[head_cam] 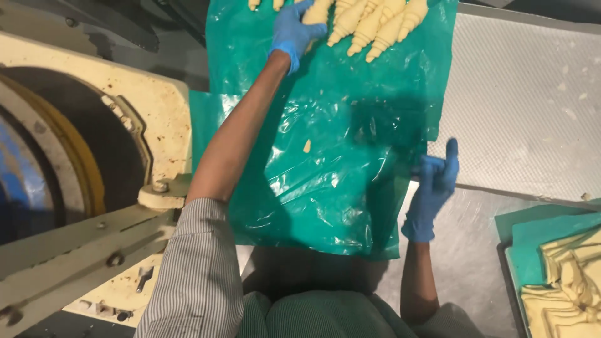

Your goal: Rolling pieces of triangular dough into croissant shapes and placing them onto a baking tray.

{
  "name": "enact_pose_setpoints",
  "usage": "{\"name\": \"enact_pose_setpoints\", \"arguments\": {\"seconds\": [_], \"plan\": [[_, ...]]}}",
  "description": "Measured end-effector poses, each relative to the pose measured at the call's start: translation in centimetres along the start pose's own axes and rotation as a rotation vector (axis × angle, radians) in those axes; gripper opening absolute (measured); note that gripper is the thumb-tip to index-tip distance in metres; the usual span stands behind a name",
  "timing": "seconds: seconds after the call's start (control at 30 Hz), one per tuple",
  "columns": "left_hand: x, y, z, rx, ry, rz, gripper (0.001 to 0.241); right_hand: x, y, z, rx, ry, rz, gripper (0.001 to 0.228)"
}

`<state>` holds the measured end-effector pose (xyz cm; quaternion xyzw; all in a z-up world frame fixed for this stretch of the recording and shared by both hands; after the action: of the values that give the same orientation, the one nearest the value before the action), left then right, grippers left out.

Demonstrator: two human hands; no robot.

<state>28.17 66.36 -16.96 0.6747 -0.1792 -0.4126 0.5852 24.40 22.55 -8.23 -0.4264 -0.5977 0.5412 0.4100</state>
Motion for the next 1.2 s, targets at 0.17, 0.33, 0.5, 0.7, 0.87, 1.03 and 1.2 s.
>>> {"name": "enact_pose_setpoints", "arguments": {"seconds": [0.17, 0.33, 0.5, 0.7, 0.87, 1.03, 1.2], "plan": [[2.1, -1.7, -1.5, 0.218, 0.220, -0.290, 0.049, -7.3, 1.5, 3.2, 0.018, 0.124, -0.091, 0.059], [2.6, 0.8, 0.1, 0.130, 0.079, -0.410, 0.103, -12.9, 1.2, 6.8, -0.016, 0.209, -0.054, 0.051], [-0.1, 3.3, 9.3, 0.299, 0.212, -0.147, 0.097, -17.5, -3.8, 13.4, -0.020, 0.406, 0.099, 0.057], [3.0, 17.7, 30.6, 0.315, -0.001, -0.224, 0.051, -36.9, 2.9, 28.8, -0.057, 0.817, 0.473, 0.044], [8.9, 14.4, 46.7, -0.203, -0.409, -0.022, 0.042, -42.7, -7.2, 24.4, -0.316, 0.764, 0.811, 0.047], [18.2, 6.3, 57.8, 0.110, -0.511, 0.044, 0.013, -54.2, -8.5, 16.0, -0.138, 0.682, 0.743, 0.052], [24.6, 17.9, 57.3, -0.016, -0.430, 0.060, 0.053, -69.0, -3.0, 4.1, -0.119, 0.468, 0.730, 0.051]]}}
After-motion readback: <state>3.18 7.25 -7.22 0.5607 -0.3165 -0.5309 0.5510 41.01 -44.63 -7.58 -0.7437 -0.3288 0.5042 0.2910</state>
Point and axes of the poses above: each hand's wrist, its own z-axis away from the middle knuckle, its own x-axis out of the palm, y = z × x, the point moved 2 cm from there along -z, towards the middle knuckle, and after that the axes turned 12 degrees about -z, right-handed, at the moved point
